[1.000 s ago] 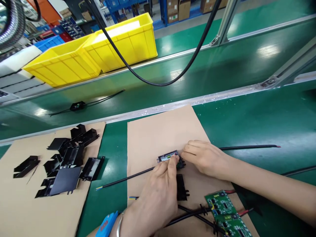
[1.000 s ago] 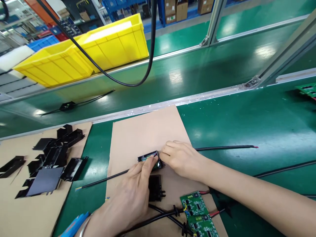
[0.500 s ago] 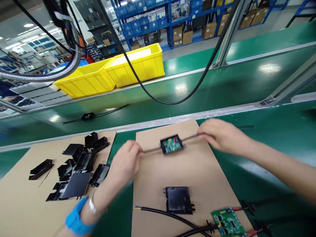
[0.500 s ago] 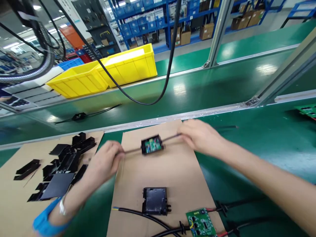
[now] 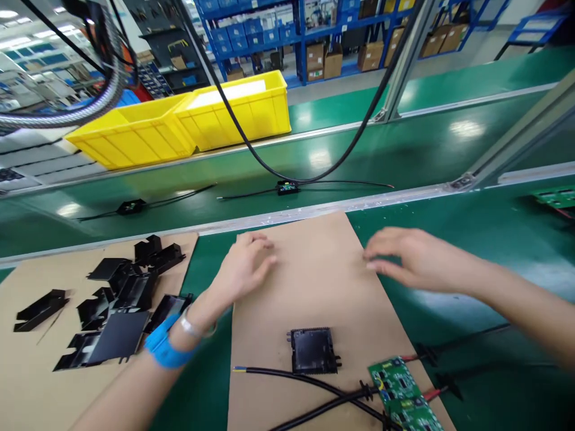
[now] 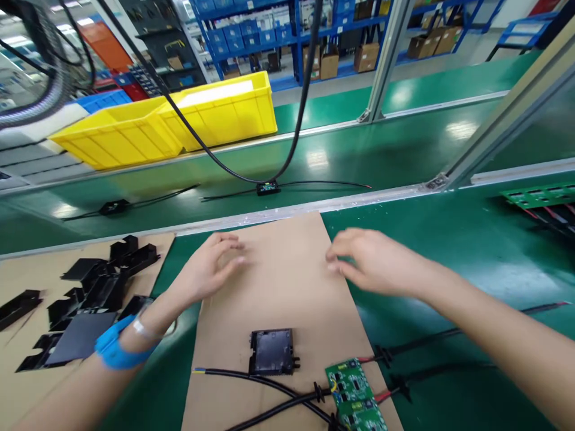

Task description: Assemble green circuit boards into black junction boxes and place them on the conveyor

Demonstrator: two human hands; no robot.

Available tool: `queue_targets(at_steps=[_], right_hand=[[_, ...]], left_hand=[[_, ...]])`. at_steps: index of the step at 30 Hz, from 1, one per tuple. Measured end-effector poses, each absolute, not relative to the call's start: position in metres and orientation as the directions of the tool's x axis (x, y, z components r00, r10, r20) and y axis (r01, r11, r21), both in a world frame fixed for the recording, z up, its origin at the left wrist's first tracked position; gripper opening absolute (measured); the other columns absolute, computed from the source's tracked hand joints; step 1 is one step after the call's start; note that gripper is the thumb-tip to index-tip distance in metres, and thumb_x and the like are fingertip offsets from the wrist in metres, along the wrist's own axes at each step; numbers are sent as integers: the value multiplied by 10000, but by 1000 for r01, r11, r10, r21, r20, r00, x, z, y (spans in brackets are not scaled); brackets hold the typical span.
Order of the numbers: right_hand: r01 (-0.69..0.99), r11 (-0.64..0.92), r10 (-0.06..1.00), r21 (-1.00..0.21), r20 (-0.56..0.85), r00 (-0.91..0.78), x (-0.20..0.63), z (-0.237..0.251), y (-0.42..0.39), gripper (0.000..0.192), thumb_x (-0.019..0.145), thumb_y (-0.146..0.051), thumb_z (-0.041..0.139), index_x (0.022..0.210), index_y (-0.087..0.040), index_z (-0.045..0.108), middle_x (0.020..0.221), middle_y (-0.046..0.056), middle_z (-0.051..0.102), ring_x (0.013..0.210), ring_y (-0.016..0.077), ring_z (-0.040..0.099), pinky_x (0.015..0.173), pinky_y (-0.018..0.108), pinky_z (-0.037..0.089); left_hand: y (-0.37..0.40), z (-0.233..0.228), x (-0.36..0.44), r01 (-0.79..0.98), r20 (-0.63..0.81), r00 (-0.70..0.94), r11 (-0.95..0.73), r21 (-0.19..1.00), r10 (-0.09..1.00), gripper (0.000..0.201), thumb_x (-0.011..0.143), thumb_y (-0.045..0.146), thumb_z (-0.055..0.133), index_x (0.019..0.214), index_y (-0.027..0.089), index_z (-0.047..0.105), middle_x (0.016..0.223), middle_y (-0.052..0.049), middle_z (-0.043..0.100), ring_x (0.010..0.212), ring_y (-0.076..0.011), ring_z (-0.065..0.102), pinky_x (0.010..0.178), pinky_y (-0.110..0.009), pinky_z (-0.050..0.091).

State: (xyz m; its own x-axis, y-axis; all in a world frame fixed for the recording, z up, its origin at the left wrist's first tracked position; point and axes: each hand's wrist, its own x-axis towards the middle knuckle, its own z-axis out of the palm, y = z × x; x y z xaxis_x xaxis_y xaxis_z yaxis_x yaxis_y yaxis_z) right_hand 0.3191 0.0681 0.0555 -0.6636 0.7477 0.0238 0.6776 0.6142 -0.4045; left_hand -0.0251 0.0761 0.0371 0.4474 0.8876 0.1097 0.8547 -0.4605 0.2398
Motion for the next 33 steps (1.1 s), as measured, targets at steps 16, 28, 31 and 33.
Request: queue_targets(at_steps=[16, 28, 31, 33], right_hand=[[530, 458, 762, -714, 7, -648, 291, 63, -32, 104, 938, -140, 443, 861, -209, 433, 824, -10, 514, 764, 129, 480, 686, 243, 370], [665, 487, 705, -566, -193, -682, 275, 22, -65, 140, 856, -67, 444, 906, -194, 478, 865, 15, 594, 728, 148, 567, 625, 261, 382], [640, 650, 652, -410, -132, -746, 276, 7, -70, 196, 836, -21, 407, 895, -189, 488, 865, 24, 589, 680, 147, 547, 587, 274, 351], [624, 676, 644, -392, -98, -759, 278, 7, -68, 143, 867, -65, 429, 887, -191, 494, 853, 19, 592, 685, 149, 547, 589, 277, 352]], left_hand=[[-31, 58, 48, 480, -93, 601, -266, 836, 793, 531, 807, 399, 698, 1252, 216, 473, 1028, -35, 629, 890, -183, 601, 776, -306, 506], [-77, 31, 74, 759, -262, 617, -473, 447, 742, 204, 894, 133, 400, 1064, 180, 504, 954, -70, 634, 715, -223, 629, 602, -343, 525], [-83, 25, 78, 773, -239, 630, -570, 279, 739, 235, 877, 106, 424, 1090, 175, 498, 986, -84, 610, 735, -237, 629, 521, -314, 511], [-85, 23, 77, 765, -223, 643, -603, 226, 732, 223, 889, 102, 421, 1079, 183, 504, 976, -76, 609, 732, -236, 634, 497, -302, 506]])
